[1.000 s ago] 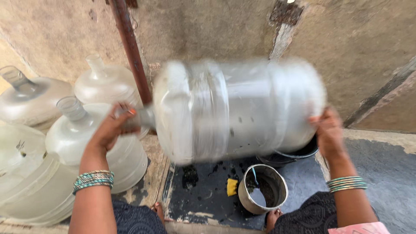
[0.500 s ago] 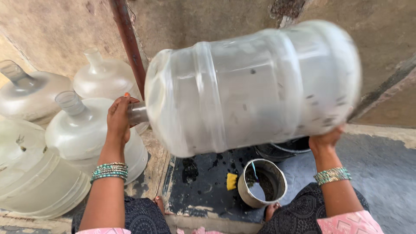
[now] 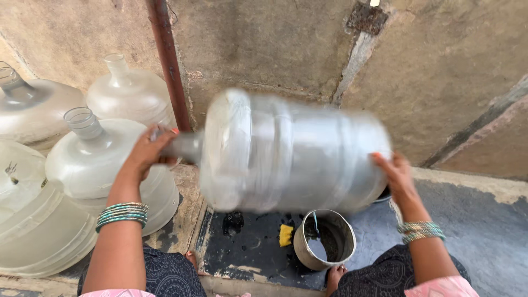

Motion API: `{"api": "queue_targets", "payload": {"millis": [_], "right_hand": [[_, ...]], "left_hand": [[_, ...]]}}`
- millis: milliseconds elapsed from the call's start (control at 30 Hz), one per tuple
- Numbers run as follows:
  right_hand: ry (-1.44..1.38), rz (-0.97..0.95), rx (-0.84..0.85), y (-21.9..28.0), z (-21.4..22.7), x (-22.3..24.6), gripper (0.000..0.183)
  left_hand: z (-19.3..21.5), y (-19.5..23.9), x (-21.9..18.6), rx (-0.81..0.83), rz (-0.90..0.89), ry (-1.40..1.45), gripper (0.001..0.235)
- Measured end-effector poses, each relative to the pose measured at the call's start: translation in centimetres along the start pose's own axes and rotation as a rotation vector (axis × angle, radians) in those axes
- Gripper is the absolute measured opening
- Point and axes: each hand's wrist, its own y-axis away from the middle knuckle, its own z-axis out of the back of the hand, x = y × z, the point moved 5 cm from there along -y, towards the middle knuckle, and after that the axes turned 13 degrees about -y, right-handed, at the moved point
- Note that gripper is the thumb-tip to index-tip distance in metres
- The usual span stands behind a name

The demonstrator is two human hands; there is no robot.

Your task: The person washes a large plastic water dispenser jug by hand. They repeatedly pour water into the jug, swirl it to clean the interior, and pour the water out into a bucket. The person also uses a small cup to add water and a sponge to scrub the inside of the jug.

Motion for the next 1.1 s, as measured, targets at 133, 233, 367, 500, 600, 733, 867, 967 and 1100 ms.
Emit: {"api": "queue_targets", "payload": {"millis": [133, 233, 367, 500, 600, 733, 867, 967, 1100], "right_hand": [[-0.509, 0.597, 0.187, 2.2, 0.6, 7.6, 0.048], [-0.758, 0.519, 0.163, 3.4, -1.1, 9.3, 0.053], [-0.644, 0.379, 0.055, 1.9, -4.0, 7.6, 0.062], [-0.603, 0.309, -0.022, 1.2, -2.1, 5.7, 0.072], [-0.533, 0.215, -0.022, 1.3, -1.7, 3.8, 0.080], [-0.142, -0.182, 0.004, 0.1, -3.2, 0.8, 0.092], [0.277, -0.577, 0.093, 1.4, -4.0, -4.0, 0.105], [0.416, -0.550, -0.008, 1.4, -2.8, -3.5, 0.102], [-0.135, 0.111, 0.096, 0.5, -2.3, 3.8, 0.087]], "left_hand": [[0.5, 2.4, -5.1, 0.046, -0.520, 0.564, 0.028], [-0.7, 1.1, -4.8, -0.052, -0.559, 0.859, 0.010], [-1.9, -1.3, -2.9, -0.153, -0.636, 0.923, 0.008], [-1.0, -1.6, -1.5, -0.205, -0.462, 0.788, 0.011], [-1.1, -0.9, -0.2, -0.181, 0.029, 0.351, 0.039], [-2.1, 0.1, 2.1, 0.117, 0.386, -0.078, 0.079], [-2.1, 0.5, 6.2, 0.223, 0.528, -0.402, 0.091], [-1.4, -0.1, 5.5, 0.209, 0.431, -0.333, 0.078], [1.1, 0.9, -0.7, 0.025, 0.024, 0.086, 0.044]]}}
